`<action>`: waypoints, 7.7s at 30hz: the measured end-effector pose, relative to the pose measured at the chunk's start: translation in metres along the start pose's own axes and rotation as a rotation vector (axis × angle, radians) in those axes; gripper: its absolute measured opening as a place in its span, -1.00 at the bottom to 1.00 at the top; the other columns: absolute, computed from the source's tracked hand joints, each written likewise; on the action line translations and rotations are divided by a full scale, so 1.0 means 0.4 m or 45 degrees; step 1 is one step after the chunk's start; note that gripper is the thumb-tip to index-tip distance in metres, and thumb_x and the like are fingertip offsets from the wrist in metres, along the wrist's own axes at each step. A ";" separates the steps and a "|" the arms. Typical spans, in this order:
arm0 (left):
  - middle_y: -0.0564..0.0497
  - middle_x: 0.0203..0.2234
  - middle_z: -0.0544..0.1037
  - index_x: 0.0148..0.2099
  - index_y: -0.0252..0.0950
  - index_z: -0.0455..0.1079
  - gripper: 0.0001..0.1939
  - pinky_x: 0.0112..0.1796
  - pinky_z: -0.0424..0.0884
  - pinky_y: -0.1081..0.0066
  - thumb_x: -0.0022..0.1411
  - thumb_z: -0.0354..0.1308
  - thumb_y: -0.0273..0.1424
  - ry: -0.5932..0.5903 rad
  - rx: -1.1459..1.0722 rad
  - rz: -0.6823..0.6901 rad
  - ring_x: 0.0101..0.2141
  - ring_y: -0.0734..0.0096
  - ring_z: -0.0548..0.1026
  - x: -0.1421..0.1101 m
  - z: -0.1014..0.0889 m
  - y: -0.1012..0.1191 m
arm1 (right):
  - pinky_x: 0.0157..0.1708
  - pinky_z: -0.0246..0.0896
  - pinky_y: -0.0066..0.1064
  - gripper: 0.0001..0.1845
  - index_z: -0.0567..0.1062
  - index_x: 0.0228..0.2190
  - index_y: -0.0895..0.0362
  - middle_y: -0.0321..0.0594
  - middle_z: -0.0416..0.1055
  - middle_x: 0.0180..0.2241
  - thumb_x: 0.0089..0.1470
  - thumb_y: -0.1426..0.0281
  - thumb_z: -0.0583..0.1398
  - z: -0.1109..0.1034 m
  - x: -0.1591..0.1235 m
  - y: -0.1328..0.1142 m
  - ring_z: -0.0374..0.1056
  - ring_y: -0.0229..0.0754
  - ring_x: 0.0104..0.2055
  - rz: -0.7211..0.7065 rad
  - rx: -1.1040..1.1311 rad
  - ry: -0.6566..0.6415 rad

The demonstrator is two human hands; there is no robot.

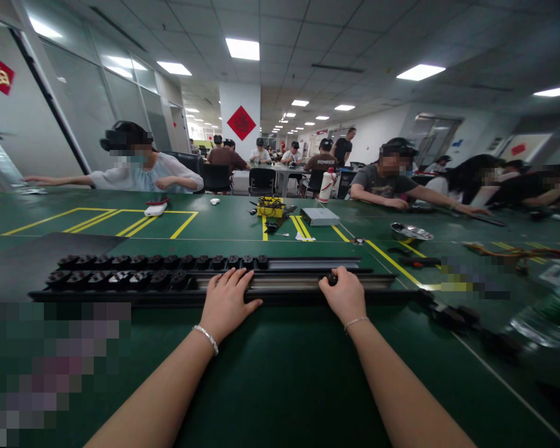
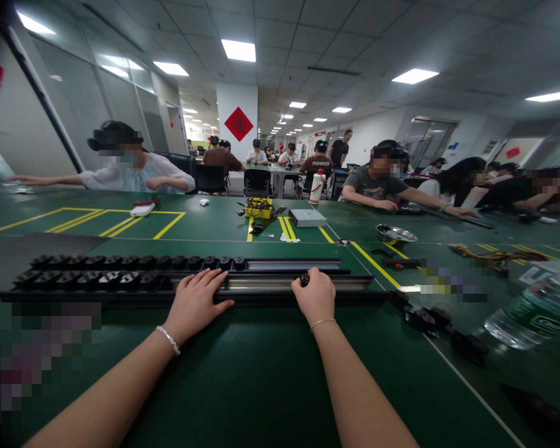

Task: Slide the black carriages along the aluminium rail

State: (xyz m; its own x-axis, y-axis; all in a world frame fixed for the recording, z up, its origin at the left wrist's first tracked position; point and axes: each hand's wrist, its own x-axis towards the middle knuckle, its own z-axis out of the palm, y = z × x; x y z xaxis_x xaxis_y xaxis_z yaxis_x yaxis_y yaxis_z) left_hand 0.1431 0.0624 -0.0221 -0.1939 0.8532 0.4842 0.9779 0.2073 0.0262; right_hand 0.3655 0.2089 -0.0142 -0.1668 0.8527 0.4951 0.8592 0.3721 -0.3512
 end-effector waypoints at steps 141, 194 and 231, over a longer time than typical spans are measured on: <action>0.01 0.08 0.32 0.12 -0.12 0.18 -0.39 0.04 0.06 0.14 0.04 0.07 -0.05 0.005 -0.017 -0.006 0.10 0.17 0.19 0.001 -0.005 0.002 | -0.31 0.01 -0.36 -0.75 0.37 -0.35 0.14 -0.17 0.38 -0.41 -0.07 0.26 0.08 -0.021 0.006 -0.007 0.28 -0.10 -0.27 0.048 -0.115 -0.097; 0.00 0.09 0.31 0.13 -0.09 0.17 -0.40 0.06 0.04 0.14 0.04 0.08 -0.07 -0.041 -0.028 -0.035 0.12 0.15 0.17 0.002 -0.014 0.007 | -0.31 0.04 -0.36 -0.74 0.39 -0.33 0.15 -0.15 0.40 -0.40 -0.07 0.26 0.08 -0.024 0.008 0.000 0.29 -0.11 -0.29 0.051 -0.086 -0.096; 0.03 0.08 0.32 0.13 -0.11 0.18 -0.39 0.04 0.06 0.15 0.03 0.08 -0.05 0.006 0.001 -0.008 0.10 0.17 0.18 0.000 -0.006 0.001 | -0.28 0.05 -0.37 -0.80 0.37 -0.42 0.14 -0.18 0.38 -0.48 -0.10 0.29 0.08 -0.004 0.013 0.015 0.29 -0.12 -0.35 -0.008 -0.043 -0.017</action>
State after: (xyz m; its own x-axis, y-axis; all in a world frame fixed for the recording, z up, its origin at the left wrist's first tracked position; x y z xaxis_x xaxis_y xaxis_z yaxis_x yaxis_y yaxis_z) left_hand 0.1439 0.0615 -0.0199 -0.1997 0.8495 0.4883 0.9766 0.2130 0.0289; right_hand 0.3707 0.2147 -0.0124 -0.1782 0.8553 0.4865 0.8739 0.3648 -0.3213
